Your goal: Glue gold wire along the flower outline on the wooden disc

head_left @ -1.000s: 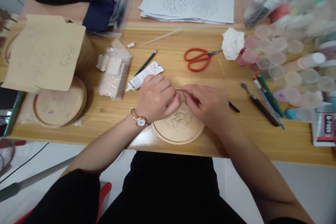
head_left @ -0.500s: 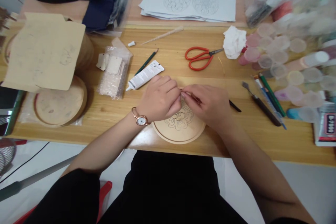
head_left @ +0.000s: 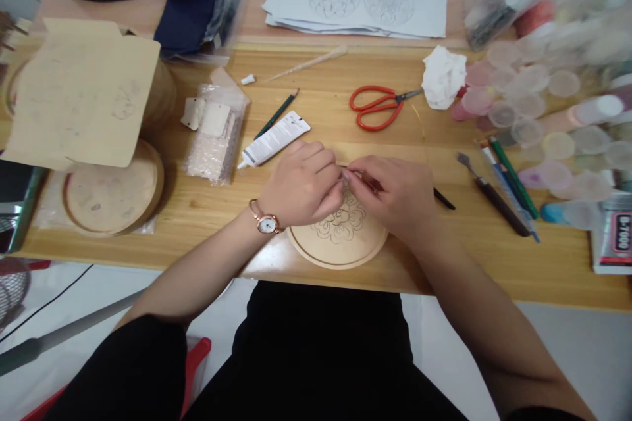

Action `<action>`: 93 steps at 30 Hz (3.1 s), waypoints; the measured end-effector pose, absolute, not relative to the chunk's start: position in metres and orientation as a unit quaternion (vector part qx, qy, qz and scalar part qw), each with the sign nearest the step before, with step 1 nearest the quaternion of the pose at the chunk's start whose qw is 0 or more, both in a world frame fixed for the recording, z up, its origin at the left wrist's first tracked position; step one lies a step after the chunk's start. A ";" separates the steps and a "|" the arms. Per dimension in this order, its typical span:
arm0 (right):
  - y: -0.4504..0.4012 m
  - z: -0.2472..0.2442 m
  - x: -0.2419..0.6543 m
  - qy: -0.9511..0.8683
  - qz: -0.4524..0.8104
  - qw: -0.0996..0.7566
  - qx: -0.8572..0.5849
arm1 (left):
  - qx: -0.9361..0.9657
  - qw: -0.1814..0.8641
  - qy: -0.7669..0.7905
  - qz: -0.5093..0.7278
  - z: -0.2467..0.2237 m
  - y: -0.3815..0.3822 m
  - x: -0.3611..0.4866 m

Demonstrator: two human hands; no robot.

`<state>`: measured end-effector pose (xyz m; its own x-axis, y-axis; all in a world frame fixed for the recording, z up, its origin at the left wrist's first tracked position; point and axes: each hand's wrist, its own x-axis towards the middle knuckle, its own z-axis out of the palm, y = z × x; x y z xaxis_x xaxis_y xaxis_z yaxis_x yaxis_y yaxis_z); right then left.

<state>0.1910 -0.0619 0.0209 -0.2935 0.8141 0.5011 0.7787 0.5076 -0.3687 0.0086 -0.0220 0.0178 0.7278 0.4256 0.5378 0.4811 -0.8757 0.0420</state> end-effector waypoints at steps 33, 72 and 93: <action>-0.062 0.023 0.195 -0.799 0.087 0.322 -0.500 | -0.909 0.043 -0.281 -0.306 0.009 -0.022 0.010; -0.059 0.025 0.196 -0.773 0.131 0.330 -0.525 | -0.919 0.053 -0.265 -0.288 0.014 -0.025 0.010; -0.059 0.022 0.199 -0.789 0.128 0.329 -0.504 | -0.924 0.046 -0.271 -0.264 0.013 -0.026 0.011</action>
